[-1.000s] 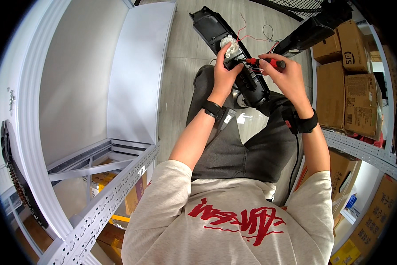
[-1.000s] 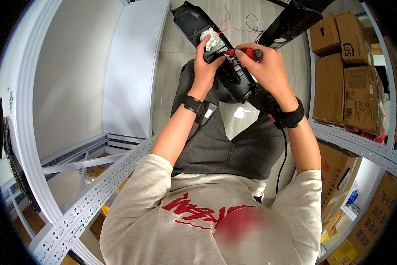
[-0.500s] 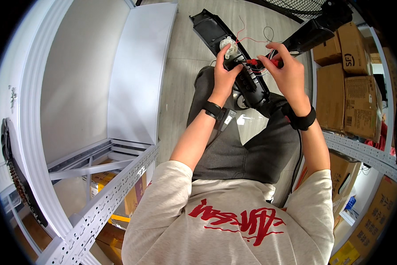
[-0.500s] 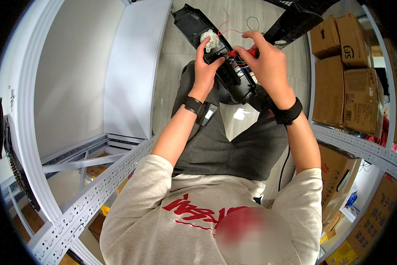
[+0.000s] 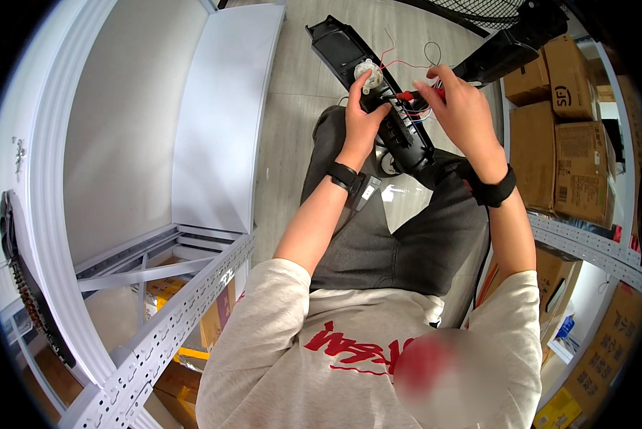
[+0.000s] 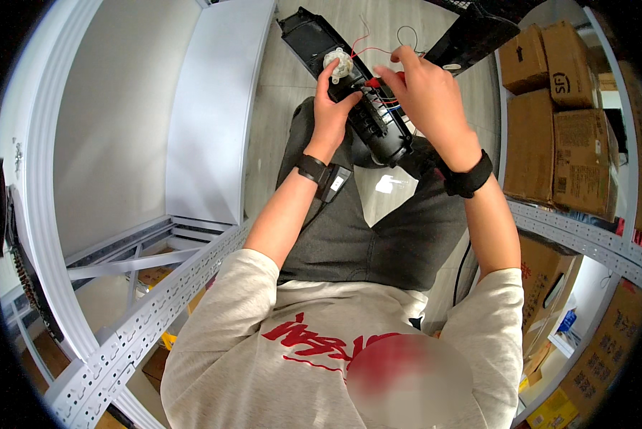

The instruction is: The person sits on the floor and uses a screwdriver to attach a small white circular component to a black plastic housing. They manipulate wires and tighten screws to secure the part.

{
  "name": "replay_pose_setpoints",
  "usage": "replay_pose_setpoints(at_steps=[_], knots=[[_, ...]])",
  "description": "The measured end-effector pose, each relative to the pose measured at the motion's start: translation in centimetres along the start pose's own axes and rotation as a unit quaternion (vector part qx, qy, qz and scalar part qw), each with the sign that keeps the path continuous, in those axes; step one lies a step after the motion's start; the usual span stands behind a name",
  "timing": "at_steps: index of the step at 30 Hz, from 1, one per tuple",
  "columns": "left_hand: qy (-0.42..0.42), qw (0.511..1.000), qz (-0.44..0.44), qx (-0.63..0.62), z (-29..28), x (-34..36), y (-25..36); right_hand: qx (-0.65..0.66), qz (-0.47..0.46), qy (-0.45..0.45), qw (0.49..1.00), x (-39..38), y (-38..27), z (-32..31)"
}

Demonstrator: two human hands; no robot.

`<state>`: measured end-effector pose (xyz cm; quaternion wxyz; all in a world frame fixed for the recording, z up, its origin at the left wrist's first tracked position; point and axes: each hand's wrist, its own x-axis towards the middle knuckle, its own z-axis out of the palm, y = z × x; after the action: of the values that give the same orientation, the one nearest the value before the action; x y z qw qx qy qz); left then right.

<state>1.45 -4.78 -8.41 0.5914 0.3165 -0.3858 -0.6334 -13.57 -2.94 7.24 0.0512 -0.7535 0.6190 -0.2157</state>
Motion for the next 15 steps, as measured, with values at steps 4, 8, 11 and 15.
replay_pose_setpoints(at_steps=[4, 8, 11, 15], knots=[[0.005, 1.000, 0.007, 0.005, 0.1, 0.0, 0.2, 0.091, -0.076, 0.000, 0.993, 0.4, 0.3, -0.6], [-0.006, 1.000, 0.008, 0.012, -0.1, 0.1, -0.1, -0.022, 0.009, -0.057, 0.998, 0.8, -0.5, -0.6], [0.001, 1.000, 0.012, 0.021, 0.0, 0.1, 0.0, 0.007, 0.009, -0.045, 0.999, 1.0, -0.7, -0.6], [0.003, 1.000, 0.010, 0.028, 0.0, 0.0, 0.1, 0.056, -0.083, 0.002, 0.995, 1.0, -0.1, -0.6]])
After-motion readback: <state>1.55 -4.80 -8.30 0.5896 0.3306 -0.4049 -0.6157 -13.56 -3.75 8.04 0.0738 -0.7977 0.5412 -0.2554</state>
